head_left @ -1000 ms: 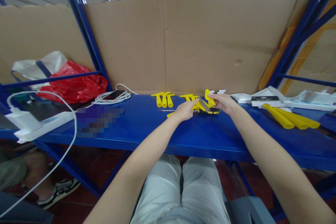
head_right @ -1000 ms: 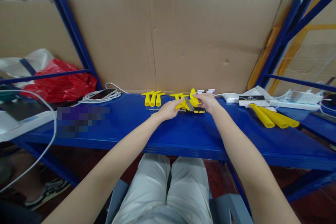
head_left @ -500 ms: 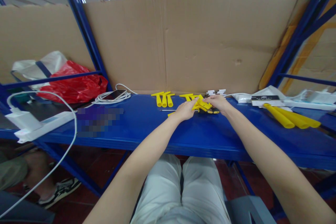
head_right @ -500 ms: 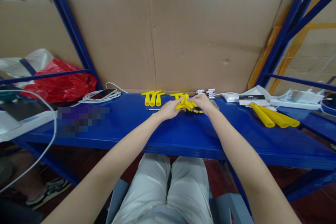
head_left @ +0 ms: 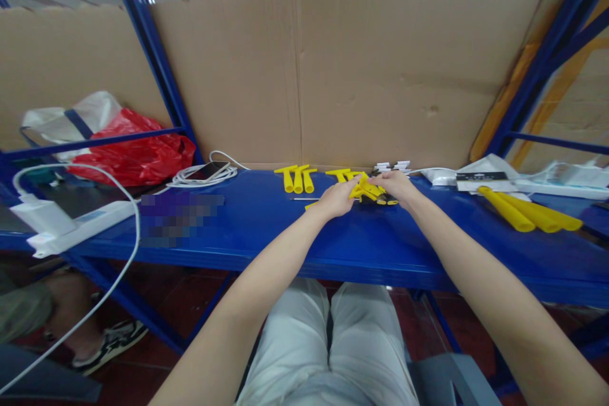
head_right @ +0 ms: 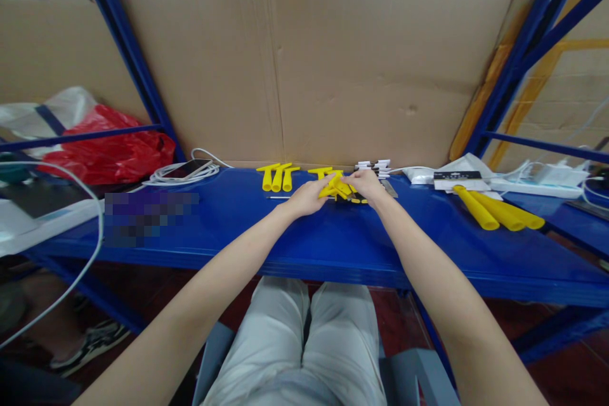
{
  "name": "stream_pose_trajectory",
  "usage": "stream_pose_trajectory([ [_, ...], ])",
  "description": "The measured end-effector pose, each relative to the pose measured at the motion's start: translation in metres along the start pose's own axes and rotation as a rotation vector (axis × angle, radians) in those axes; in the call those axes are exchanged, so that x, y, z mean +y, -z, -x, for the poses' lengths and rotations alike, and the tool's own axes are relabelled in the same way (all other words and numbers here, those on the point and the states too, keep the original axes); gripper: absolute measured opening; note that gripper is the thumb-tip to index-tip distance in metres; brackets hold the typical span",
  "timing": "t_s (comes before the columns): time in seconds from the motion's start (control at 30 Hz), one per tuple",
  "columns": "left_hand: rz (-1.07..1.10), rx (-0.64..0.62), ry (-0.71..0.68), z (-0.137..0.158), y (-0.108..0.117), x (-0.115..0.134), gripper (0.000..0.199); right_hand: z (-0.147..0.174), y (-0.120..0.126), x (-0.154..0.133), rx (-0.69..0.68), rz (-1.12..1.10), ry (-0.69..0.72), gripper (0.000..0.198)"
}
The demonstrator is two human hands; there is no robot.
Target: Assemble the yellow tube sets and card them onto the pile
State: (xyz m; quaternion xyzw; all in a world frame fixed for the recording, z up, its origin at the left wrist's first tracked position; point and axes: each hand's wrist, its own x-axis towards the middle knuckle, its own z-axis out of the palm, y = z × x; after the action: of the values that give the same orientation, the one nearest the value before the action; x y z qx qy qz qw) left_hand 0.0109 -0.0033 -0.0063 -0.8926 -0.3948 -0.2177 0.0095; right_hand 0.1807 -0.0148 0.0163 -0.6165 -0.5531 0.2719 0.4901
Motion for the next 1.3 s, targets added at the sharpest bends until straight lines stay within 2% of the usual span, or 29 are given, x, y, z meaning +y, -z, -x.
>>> stream_pose_trajectory([
  [0.33,0.042,0.041,-0.015,-0.002,-0.005,-0.003,0.067,0.002,-0.001,-0.002,0.061,0.119,0.051,0.026],
  [0.57,0.088,0.051,-0.03,-0.001,-0.003,-0.002,0.067,-0.005,-0.001,0.004,0.053,0.116,0.136,0.026],
  [0.77,0.096,0.06,-0.105,-0.002,-0.001,-0.003,0.058,-0.023,0.012,0.016,0.187,0.029,0.166,0.022],
  [0.97,0.058,0.032,-0.086,0.0,0.003,0.0,0.056,-0.032,0.024,0.024,0.27,0.011,0.144,0.016],
  [1.3,0.031,0.07,-0.091,0.0,0.0,-0.003,0.055,-0.033,0.03,0.028,0.303,0.109,0.125,0.007],
])
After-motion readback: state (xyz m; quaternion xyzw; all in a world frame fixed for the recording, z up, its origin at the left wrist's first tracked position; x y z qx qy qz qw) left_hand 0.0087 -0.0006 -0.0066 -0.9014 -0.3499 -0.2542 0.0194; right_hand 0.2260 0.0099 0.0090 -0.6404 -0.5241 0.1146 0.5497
